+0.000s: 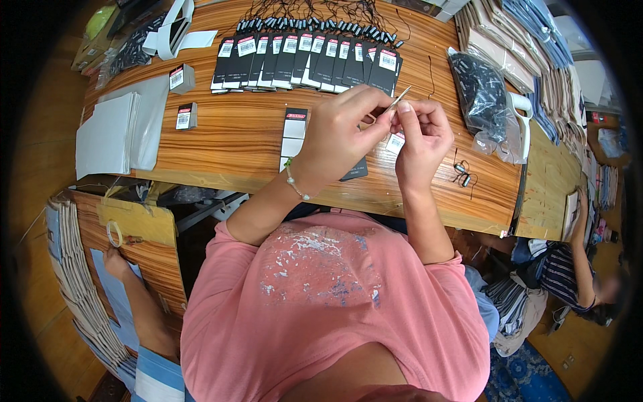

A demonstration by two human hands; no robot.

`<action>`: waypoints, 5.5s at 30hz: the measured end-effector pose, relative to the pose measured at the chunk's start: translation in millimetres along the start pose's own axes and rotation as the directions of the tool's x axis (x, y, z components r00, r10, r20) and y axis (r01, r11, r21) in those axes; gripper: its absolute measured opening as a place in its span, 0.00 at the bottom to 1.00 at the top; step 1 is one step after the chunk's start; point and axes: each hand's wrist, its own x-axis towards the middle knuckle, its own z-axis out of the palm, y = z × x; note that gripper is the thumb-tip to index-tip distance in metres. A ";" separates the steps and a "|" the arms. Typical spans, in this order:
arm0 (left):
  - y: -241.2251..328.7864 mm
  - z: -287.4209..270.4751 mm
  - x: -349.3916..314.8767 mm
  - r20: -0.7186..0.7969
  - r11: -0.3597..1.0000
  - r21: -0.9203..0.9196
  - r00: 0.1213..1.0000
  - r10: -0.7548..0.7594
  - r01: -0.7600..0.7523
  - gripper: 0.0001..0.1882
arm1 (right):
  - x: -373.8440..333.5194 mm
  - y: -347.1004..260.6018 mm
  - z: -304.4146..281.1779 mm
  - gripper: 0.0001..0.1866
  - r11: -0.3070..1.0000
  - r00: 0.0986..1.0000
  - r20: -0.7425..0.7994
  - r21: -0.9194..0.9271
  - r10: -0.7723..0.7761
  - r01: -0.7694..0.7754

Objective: The person threads plastic security fasteners through garment price tags by hand, repeating the action for several items.

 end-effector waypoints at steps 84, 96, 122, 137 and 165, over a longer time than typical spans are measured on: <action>-88.8 -91.5 -42.7 0.115 0.861 0.375 0.904 -0.411 0.344 0.13 | -15.8 -52.2 -36.1 0.07 0.980 0.933 0.359 0.182 0.007 -0.077; -18.0 -53.7 -34.7 -0.007 0.866 -0.353 0.924 -0.381 0.354 0.10 | -23.7 -44.5 -1.9 0.04 0.985 0.937 0.320 -0.146 0.139 -0.096; 9.3 -34.1 -22.2 0.057 0.995 0.038 0.994 0.091 -0.093 0.07 | -21.0 -30.5 7.4 0.05 0.961 0.962 0.231 -0.198 -0.147 0.195; 0.5 -42.9 -13.2 0.112 0.772 0.436 0.879 0.464 -0.463 0.10 | -3.1 -41.5 -5.0 0.08 0.937 0.843 0.422 -0.052 0.333 -0.344; -43.3 -12.9 -46.9 -0.239 0.951 0.090 0.921 0.308 -0.295 0.14 | 4.0 -47.4 -0.2 0.04 0.893 0.966 0.258 0.441 -0.029 -0.091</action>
